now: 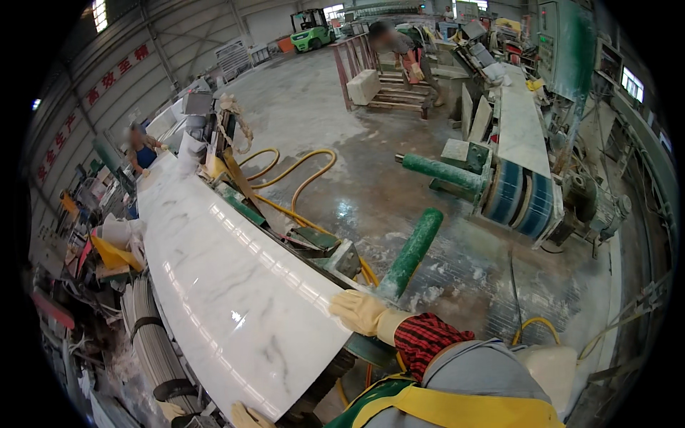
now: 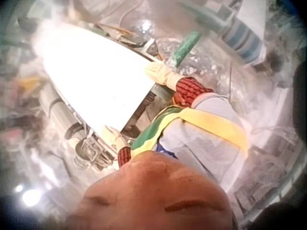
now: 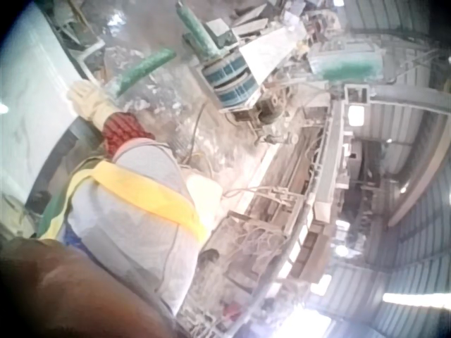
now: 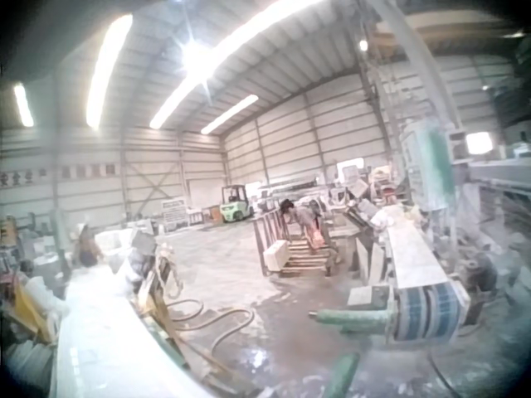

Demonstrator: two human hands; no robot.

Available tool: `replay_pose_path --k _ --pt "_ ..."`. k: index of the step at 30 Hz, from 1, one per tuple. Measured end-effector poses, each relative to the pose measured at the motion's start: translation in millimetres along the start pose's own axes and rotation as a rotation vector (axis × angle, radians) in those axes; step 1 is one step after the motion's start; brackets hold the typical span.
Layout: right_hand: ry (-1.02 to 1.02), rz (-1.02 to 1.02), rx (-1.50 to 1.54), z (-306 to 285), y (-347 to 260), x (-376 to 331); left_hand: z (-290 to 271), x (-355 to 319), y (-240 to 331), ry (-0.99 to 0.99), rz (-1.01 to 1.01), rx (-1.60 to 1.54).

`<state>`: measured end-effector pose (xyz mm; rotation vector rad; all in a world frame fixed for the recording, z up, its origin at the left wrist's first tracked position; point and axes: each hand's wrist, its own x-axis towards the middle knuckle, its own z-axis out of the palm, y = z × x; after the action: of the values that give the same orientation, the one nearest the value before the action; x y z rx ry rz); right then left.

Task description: The person repeatedly lifts and places large white stone slabs onto a conveyor system in a factory. The worker wears gloves and moves each slab from a stack to the machine, then retrieves the next one, repeating the cycle throughout the clip.

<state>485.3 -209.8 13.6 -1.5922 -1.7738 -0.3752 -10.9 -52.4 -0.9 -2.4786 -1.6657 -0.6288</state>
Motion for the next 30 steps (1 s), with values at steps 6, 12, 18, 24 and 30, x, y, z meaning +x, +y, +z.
replay_pose_path --k 6,12,18,24,30 --pt "-0.077 0.048 0.036 -8 -5 3 5 -1 -1 0.115 0.031 -0.019" --pt "-0.004 0.016 0.063 0 0 -6 7 0 -2 0.114 0.038 0.064" --pt "-0.011 0.048 0.038 8 1 -12 -6 -3 9 0.125 0.075 0.052" --pt "-0.004 0.033 0.047 8 1 -17 -6 -9 0 -0.050 0.055 0.027" --pt "0.030 0.023 0.025 2 -5 -17 1 2 -18 -0.301 0.088 0.227"
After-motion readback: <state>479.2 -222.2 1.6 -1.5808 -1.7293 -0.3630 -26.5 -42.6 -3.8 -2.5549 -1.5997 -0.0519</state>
